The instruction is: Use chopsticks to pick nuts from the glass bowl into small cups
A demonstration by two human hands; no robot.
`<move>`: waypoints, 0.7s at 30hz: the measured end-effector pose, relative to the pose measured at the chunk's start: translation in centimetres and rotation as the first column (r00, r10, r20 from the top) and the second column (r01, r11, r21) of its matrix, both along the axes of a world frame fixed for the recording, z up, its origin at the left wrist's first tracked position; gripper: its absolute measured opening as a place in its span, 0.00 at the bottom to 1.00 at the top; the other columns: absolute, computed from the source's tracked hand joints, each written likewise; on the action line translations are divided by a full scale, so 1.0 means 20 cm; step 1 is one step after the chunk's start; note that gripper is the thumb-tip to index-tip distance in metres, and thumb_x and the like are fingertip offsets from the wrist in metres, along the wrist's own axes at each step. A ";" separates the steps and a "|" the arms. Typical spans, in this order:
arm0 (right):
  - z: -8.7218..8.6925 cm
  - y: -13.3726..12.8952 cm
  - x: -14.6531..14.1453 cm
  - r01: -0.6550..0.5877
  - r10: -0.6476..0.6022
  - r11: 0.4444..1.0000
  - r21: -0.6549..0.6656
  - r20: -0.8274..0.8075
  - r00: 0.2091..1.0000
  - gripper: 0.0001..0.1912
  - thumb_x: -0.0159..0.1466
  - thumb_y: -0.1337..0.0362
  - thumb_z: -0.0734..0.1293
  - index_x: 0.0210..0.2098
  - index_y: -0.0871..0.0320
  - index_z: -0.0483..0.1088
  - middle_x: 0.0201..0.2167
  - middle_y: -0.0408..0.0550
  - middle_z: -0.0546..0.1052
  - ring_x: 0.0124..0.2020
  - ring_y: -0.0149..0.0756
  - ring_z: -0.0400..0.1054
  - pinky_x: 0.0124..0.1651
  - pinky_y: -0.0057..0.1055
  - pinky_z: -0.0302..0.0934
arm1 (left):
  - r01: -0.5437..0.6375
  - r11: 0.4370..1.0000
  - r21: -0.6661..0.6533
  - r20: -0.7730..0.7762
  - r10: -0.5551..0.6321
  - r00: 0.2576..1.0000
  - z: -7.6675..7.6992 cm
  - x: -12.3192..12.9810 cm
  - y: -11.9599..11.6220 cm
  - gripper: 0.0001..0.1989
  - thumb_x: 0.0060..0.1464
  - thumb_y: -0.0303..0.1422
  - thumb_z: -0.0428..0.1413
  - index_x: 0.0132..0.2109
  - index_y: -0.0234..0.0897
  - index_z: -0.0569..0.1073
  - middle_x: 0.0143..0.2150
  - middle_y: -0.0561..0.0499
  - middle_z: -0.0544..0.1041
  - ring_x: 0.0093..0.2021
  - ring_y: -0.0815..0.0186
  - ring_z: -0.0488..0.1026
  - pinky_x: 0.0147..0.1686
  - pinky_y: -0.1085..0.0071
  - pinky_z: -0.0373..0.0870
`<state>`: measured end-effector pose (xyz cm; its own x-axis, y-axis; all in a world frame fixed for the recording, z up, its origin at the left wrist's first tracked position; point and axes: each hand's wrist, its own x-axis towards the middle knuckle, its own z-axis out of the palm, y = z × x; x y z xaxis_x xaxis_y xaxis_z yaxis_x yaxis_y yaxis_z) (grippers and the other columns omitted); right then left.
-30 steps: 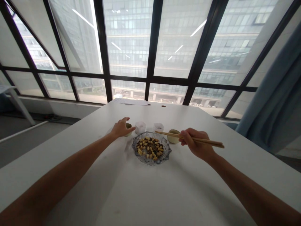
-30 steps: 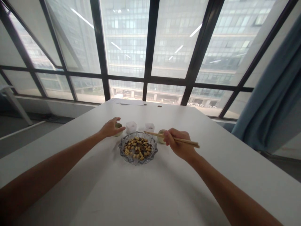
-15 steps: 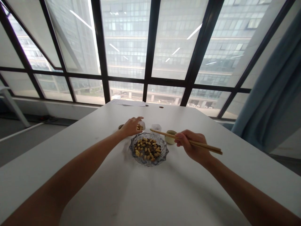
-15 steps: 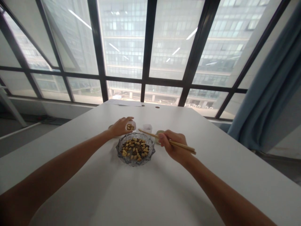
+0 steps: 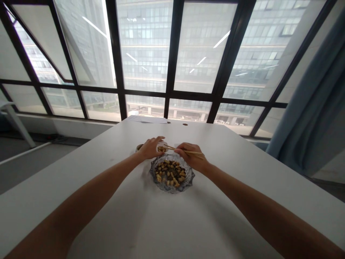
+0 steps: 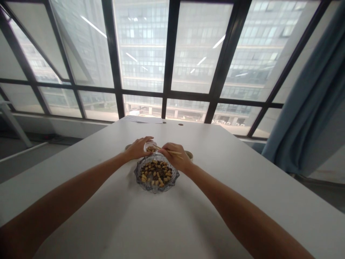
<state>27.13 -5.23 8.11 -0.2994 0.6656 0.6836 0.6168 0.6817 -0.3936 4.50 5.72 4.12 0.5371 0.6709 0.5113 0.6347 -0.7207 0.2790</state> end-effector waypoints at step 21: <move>0.00 -0.28 0.08 -0.108 0.079 0.956 -0.272 -0.115 0.990 0.30 0.68 0.41 0.58 0.21 0.56 0.68 0.17 0.45 0.73 0.17 0.31 0.67 0.20 0.27 0.62 | -0.274 0.951 -0.144 0.238 0.302 0.923 -0.22 -0.38 -0.02 0.33 0.55 0.58 0.51 0.54 0.35 0.72 0.52 0.38 0.78 0.51 0.50 0.76 0.52 0.55 0.71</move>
